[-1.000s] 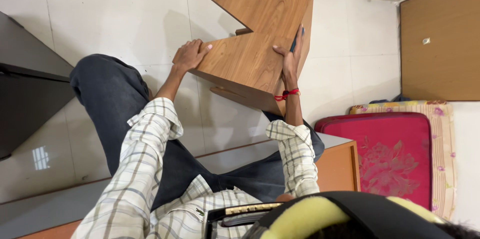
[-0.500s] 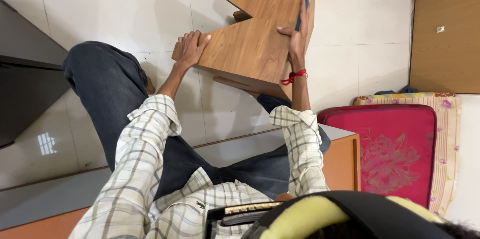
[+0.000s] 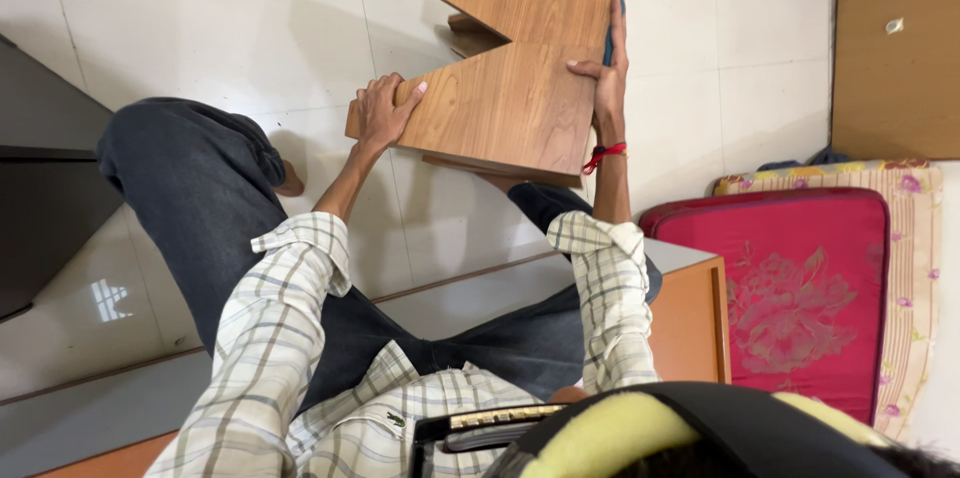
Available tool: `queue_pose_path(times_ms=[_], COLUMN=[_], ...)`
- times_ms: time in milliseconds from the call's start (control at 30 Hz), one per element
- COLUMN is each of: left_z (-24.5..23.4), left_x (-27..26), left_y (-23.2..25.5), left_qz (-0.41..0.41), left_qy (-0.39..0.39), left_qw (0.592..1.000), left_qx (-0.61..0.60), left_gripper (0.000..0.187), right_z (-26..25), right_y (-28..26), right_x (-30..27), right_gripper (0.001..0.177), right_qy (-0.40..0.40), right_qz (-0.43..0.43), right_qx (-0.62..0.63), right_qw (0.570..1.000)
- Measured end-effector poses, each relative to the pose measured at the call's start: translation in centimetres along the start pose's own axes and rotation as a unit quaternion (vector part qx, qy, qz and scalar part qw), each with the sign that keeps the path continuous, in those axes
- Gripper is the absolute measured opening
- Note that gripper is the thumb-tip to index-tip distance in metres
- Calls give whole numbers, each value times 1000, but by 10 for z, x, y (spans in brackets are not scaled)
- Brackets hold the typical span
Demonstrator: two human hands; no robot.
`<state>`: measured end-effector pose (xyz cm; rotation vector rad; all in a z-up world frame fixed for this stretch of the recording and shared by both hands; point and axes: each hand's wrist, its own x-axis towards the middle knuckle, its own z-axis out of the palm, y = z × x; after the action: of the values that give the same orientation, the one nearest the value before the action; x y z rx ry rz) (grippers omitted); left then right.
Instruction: The person is cleaning a wooden stool using a blue sponge, wiping the top surface and then tilting the stool to wipe the interior sides and corners.
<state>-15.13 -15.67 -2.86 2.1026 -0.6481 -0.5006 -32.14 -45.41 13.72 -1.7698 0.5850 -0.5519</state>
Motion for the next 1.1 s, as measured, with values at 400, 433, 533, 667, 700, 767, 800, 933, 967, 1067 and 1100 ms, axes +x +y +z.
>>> queue_pose_path(times_ms=[400, 433, 533, 667, 700, 767, 800, 933, 967, 1067, 1100], left_z=[34, 31, 21, -6, -14, -20, -20, -38, -41, -42, -42], left_x=[-28, -28, -29, -24, -22, -17, -20, -19, -20, -24, -25], left_y=[8, 9, 16, 23, 23, 25, 26, 22, 19, 9, 5], left_qz=[10, 10, 11, 64, 66, 71, 78, 0, -7, -17, -22], left_qy=[105, 105, 90, 50, 7, 25, 35, -4, 6, 18, 21], left_qw=[994, 994, 995, 996, 998, 997, 996, 1000, 1000, 1000, 999], left_qx=[38, 39, 30, 21, 7, 14, 21, 5, -3, -18, -21], left_gripper=[56, 56, 56, 55, 54, 55, 55, 58, 58, 58, 59], right_z=[-21, -21, -24, -30, -29, -27, -26, -5, 2, 19, 23], right_y=[12, 13, 16, 18, 17, 12, 8, -5, -7, -15, -18], right_x=[24, 26, 25, 23, 23, 22, 20, 22, 22, 30, 29], right_gripper=[113, 114, 113, 112, 112, 109, 109, 109, 109, 109, 109], right_qy=[-47, -47, -43, -44, -46, -30, -33, -39, -36, -50, -51], right_qz=[26, 22, 33, 26, 23, 60, 63, 22, 22, -4, -5], right_qx=[30, 14, 13, 42, 42, 33, 30, 56, 44, 0, -2], right_qw=[998, 999, 998, 998, 998, 997, 997, 997, 998, 999, 999])
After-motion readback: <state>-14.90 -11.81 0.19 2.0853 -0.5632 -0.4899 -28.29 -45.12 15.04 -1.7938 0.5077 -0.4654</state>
